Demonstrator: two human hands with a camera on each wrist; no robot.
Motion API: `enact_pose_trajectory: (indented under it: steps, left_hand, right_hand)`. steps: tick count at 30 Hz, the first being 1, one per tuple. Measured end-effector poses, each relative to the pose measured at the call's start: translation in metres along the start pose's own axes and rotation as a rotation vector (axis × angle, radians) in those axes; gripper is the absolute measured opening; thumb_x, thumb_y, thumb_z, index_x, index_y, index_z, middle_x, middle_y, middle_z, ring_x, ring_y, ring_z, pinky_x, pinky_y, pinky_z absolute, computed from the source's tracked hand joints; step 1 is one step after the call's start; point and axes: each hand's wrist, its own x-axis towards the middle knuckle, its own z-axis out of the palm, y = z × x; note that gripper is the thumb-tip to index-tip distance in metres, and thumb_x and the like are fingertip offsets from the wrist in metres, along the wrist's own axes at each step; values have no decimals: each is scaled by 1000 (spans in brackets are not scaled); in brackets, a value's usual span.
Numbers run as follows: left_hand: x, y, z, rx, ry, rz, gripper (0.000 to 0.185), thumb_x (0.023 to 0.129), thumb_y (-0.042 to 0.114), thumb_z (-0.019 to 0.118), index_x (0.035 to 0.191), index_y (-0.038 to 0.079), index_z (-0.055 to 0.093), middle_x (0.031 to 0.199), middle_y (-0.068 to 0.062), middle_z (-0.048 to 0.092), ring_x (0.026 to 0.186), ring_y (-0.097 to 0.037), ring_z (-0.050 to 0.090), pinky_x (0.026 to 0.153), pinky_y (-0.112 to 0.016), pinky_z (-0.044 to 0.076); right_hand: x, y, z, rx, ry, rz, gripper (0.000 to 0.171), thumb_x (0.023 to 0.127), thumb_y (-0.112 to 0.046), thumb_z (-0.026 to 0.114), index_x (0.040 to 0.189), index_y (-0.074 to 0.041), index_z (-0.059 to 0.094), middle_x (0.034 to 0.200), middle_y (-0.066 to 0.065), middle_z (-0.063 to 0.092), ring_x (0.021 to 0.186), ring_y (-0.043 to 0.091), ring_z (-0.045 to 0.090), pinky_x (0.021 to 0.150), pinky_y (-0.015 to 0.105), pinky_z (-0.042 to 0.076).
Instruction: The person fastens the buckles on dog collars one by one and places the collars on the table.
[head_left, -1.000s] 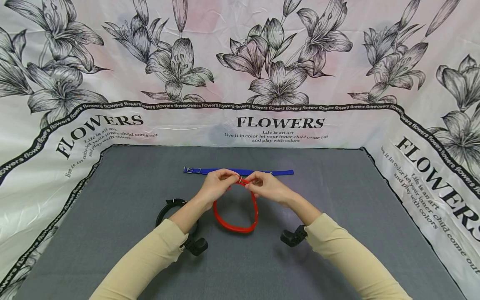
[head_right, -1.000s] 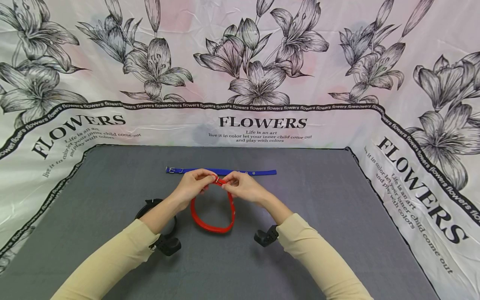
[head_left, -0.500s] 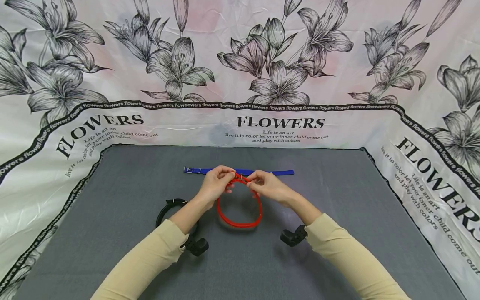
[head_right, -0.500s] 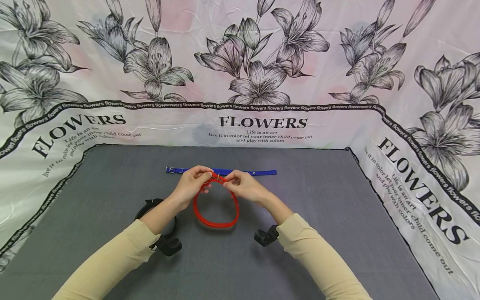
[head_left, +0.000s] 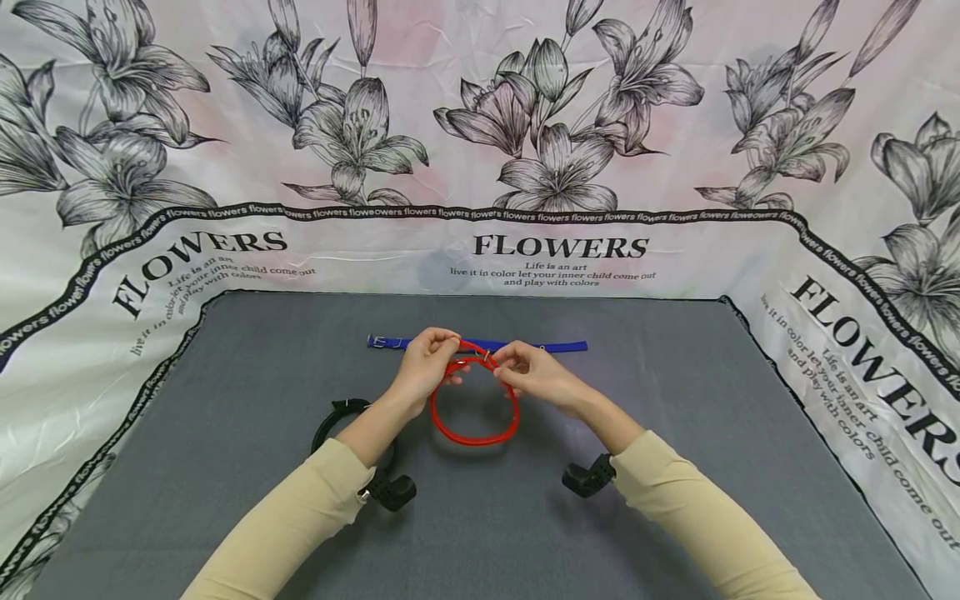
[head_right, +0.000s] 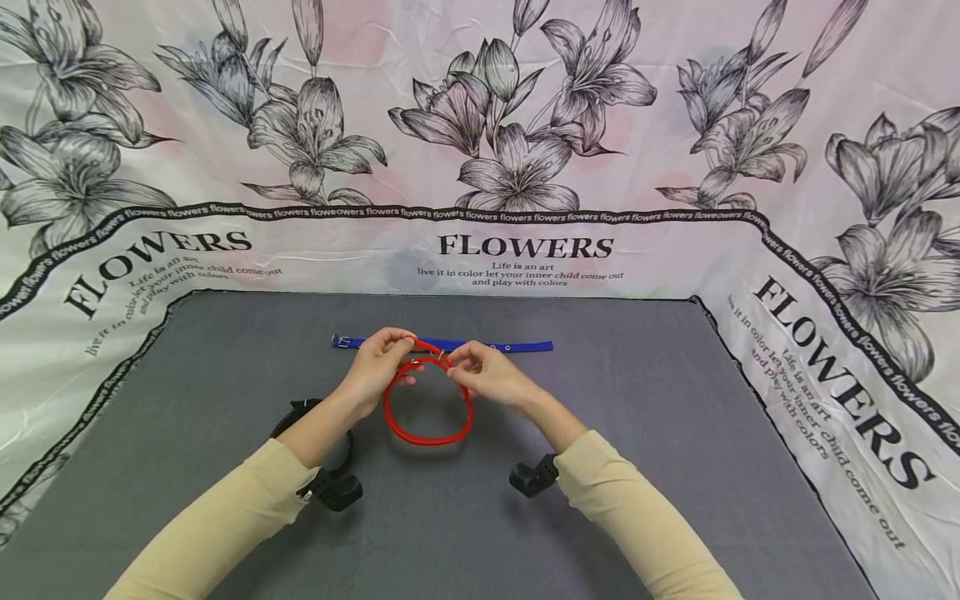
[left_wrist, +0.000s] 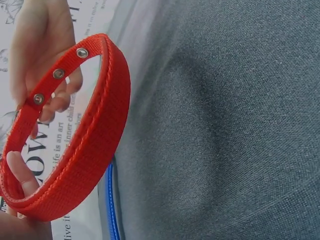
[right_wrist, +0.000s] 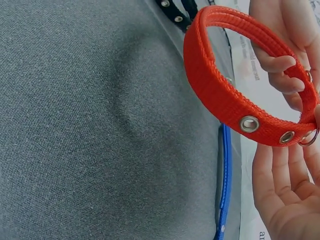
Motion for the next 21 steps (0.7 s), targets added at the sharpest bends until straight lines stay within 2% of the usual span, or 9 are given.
enact_pose_trajectory:
  steps: [6,10,14,17,21]
  left_hand:
    - [-2,-2,2,8,1,-6,23,96,21,49,114,6,52,104,-13,60,84,-27,66,60,-26,54]
    - [-3,-4,4,-2,-30,-11,24,96,21,49,114,5,51,110,-18,58,78,-20,67,60,-26,54]
    - [-3,-4,6,-13,-47,-25,24,96,21,50,114,5,51,112,-20,57,72,-13,66,59,-25,54]
    - [-3,-4,7,-16,-46,-28,27,94,22,53,114,4,53,109,-18,59,73,-14,66,58,-25,54]
    - [-1,-4,8,-9,-55,-38,29,91,25,59,112,5,58,100,-9,64,80,-23,67,58,-25,54]
  right_hand:
    - [3,2,1,-27,17,-2,36,92,-33,56,122,-14,51,107,20,58,94,39,58,77,35,51]
    - [6,2,2,-46,45,-19,36,92,-38,55,120,-16,54,101,16,59,83,32,60,73,36,52]
    - [7,1,4,-37,52,-29,32,93,-34,55,115,-12,57,91,15,58,74,30,57,72,42,53]
    - [7,1,4,-13,54,-21,30,93,-30,55,113,-9,58,91,13,58,82,36,56,75,45,53]
    - [6,-1,5,-6,42,-1,30,94,-27,54,115,-6,57,91,12,59,89,40,55,77,45,53]
